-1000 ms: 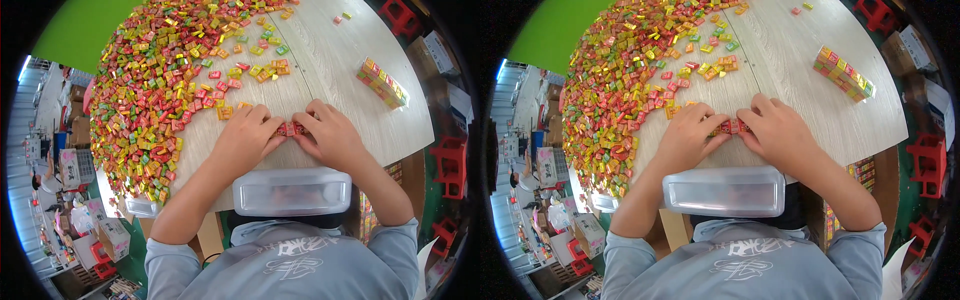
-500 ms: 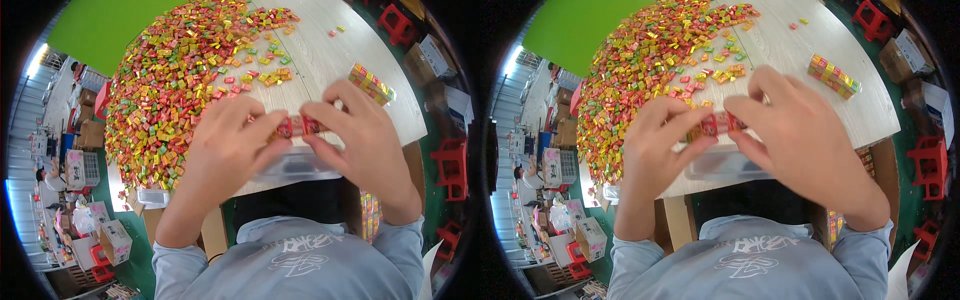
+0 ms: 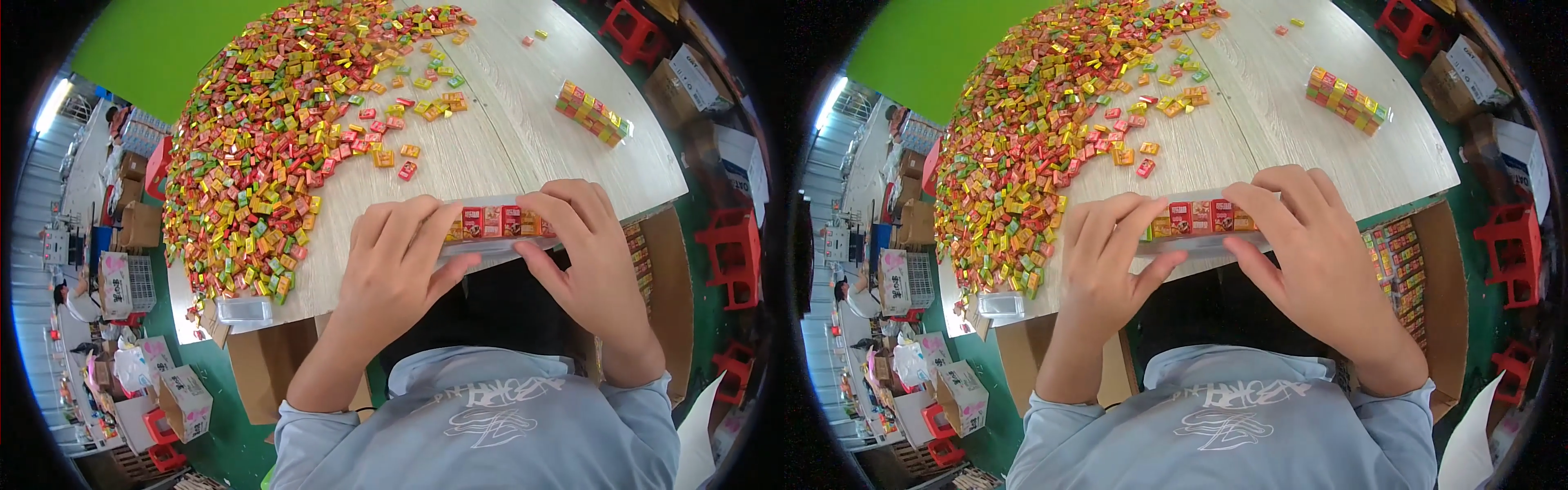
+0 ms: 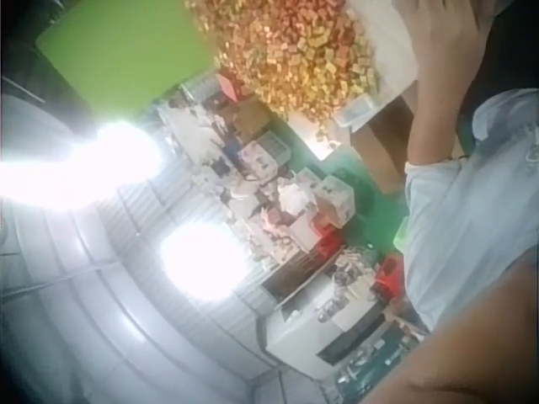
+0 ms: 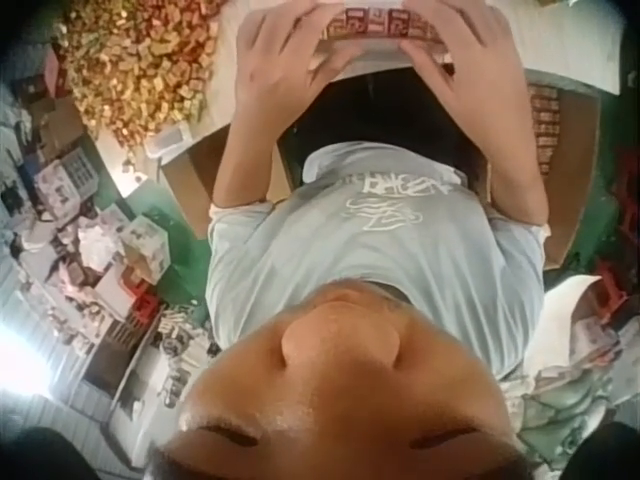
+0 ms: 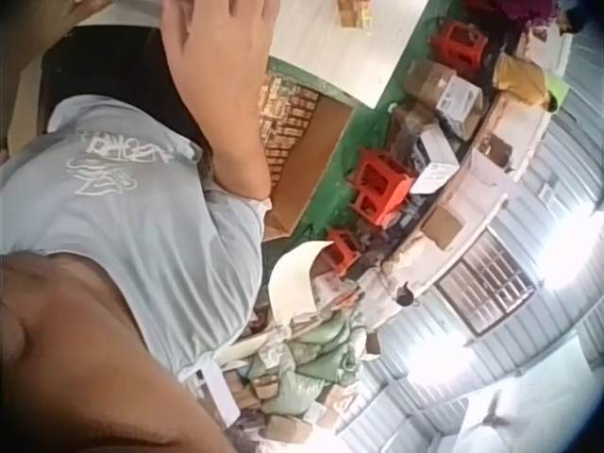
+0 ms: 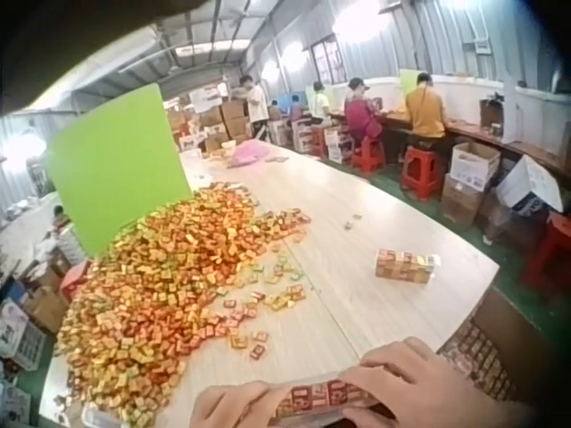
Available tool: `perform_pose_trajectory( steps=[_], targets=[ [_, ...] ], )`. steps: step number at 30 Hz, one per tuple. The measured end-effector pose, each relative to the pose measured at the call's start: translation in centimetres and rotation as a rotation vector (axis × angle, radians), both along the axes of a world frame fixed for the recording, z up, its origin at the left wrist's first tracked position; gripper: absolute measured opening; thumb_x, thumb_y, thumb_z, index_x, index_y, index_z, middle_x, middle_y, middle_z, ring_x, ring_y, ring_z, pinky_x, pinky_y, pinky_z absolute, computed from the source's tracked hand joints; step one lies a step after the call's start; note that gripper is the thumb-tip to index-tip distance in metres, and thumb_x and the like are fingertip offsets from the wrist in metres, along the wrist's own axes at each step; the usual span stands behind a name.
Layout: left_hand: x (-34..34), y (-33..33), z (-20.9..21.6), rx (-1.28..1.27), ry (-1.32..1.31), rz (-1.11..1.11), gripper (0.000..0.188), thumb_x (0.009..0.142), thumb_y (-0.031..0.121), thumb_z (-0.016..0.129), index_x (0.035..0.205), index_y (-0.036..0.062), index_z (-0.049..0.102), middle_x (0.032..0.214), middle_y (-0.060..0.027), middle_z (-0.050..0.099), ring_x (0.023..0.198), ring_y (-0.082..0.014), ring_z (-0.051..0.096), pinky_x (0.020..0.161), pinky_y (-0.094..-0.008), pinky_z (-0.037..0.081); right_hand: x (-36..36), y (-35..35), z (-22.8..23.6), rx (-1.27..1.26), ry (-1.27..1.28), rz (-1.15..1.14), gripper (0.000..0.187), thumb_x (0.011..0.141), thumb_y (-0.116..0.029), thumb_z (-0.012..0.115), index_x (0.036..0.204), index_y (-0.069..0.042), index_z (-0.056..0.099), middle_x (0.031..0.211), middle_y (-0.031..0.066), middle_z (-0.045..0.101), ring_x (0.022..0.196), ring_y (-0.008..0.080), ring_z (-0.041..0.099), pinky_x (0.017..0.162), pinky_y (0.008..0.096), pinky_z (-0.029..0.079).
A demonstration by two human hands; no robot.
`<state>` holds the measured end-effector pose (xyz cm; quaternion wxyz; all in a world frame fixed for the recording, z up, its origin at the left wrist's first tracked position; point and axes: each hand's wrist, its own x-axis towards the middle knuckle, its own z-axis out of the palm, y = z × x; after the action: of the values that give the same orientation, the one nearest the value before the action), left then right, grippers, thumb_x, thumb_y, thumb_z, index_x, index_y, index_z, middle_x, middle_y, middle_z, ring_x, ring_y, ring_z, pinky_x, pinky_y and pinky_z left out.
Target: Arranging small colorful blocks into sets of five and placing them into a plastic mold or container.
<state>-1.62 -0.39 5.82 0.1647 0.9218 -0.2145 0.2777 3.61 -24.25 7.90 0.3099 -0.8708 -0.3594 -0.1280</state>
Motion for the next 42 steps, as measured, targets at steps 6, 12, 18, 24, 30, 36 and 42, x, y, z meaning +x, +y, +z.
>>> perform_pose_trajectory(
  steps=[6, 12, 18, 24, 30, 36, 42],
  targets=[
    [-1.4, -0.1, -1.9, 0.009, -0.016, 0.119, 0.046, 0.089, 0.035, 0.078, 0.122, 0.0043, 0.072, 0.131, -0.0105, 0.065, 0.120, -0.0330, 0.058, 0.104, -0.0444, 0.043, -0.5, -0.6, -1.0, -0.077, -0.067, -0.007, 0.045, 0.083, -0.007, 0.078, 0.127, -0.006, 0.066, 0.135, 0.0131, 0.065, 0.122, 0.0342, 0.059, 0.103, 0.0442, 0.048],
    [-1.2, -0.2, -2.2, -0.090, 0.009, 0.092, 0.047, 0.091, 0.030, 0.075, 0.130, 0.0048, 0.068, 0.141, -0.0138, 0.059, 0.135, -0.0377, 0.053, 0.110, -0.0473, 0.041, -1.3, -0.6, -2.7, -0.121, -0.110, -0.024, 0.051, 0.085, -0.006, 0.074, 0.133, -0.005, 0.062, 0.148, 0.0140, 0.061, 0.143, 0.0374, 0.050, 0.115, 0.0460, 0.041],
    [-0.3, -0.2, -2.0, -0.111, 0.029, 0.035, 0.038, 0.088, 0.023, 0.077, 0.124, 0.0116, 0.071, 0.137, -0.0143, 0.060, 0.133, -0.0392, 0.054, 0.109, -0.0486, 0.041, 0.1, -1.0, -2.0, 0.037, -0.086, 0.013, 0.050, 0.083, -0.014, 0.080, 0.129, -0.008, 0.064, 0.140, 0.0134, 0.063, 0.136, 0.0366, 0.055, 0.110, 0.0465, 0.044],
    [0.4, -0.4, -2.4, -0.262, 0.106, -0.034, 0.035, 0.082, 0.016, 0.079, 0.116, 0.0100, 0.071, 0.132, -0.0143, 0.061, 0.125, -0.0371, 0.058, 0.105, -0.0475, 0.044, 2.8, -0.7, -0.7, -0.018, 0.125, 0.233, 0.035, 0.085, -0.014, 0.081, 0.117, -0.008, 0.067, 0.131, 0.0123, 0.065, 0.122, 0.0312, 0.060, 0.102, 0.0413, 0.049],
    [0.7, -0.4, -2.9, -0.289, 0.095, -0.035, 0.043, 0.082, 0.019, 0.081, 0.122, 0.0109, 0.066, 0.128, -0.0138, 0.061, 0.118, -0.0358, 0.059, 0.102, -0.0481, 0.044, 3.4, -0.3, -0.5, 0.106, 0.301, 0.275, 0.024, 0.089, -0.012, 0.079, 0.109, -0.006, 0.068, 0.127, 0.0105, 0.066, 0.115, 0.0278, 0.063, 0.096, 0.0379, 0.052],
    [0.9, -0.3, -3.8, -0.396, 0.050, -0.063, 0.065, 0.079, 0.015, 0.085, 0.136, 0.0051, 0.056, 0.130, -0.0168, 0.061, 0.119, -0.0376, 0.058, 0.104, -0.0480, 0.045, 3.4, -0.3, 0.4, 0.029, 0.133, 0.273, 0.020, 0.088, -0.015, 0.081, 0.102, -0.006, 0.071, 0.121, 0.0120, 0.069, 0.105, 0.0289, 0.067, 0.086, 0.0372, 0.055],
    [1.0, -0.1, -4.9, -0.561, 0.090, -0.089, 0.078, 0.080, 0.017, 0.087, 0.144, 0.0002, 0.048, 0.133, -0.0197, 0.060, 0.119, -0.0373, 0.060, 0.105, -0.0465, 0.048, 3.8, -0.8, 0.9, 0.023, -0.031, 0.315, 0.023, 0.087, -0.020, 0.082, 0.101, -0.004, 0.071, 0.119, 0.0152, 0.071, 0.104, 0.0311, 0.068, 0.087, 0.0375, 0.055]
  ],
)
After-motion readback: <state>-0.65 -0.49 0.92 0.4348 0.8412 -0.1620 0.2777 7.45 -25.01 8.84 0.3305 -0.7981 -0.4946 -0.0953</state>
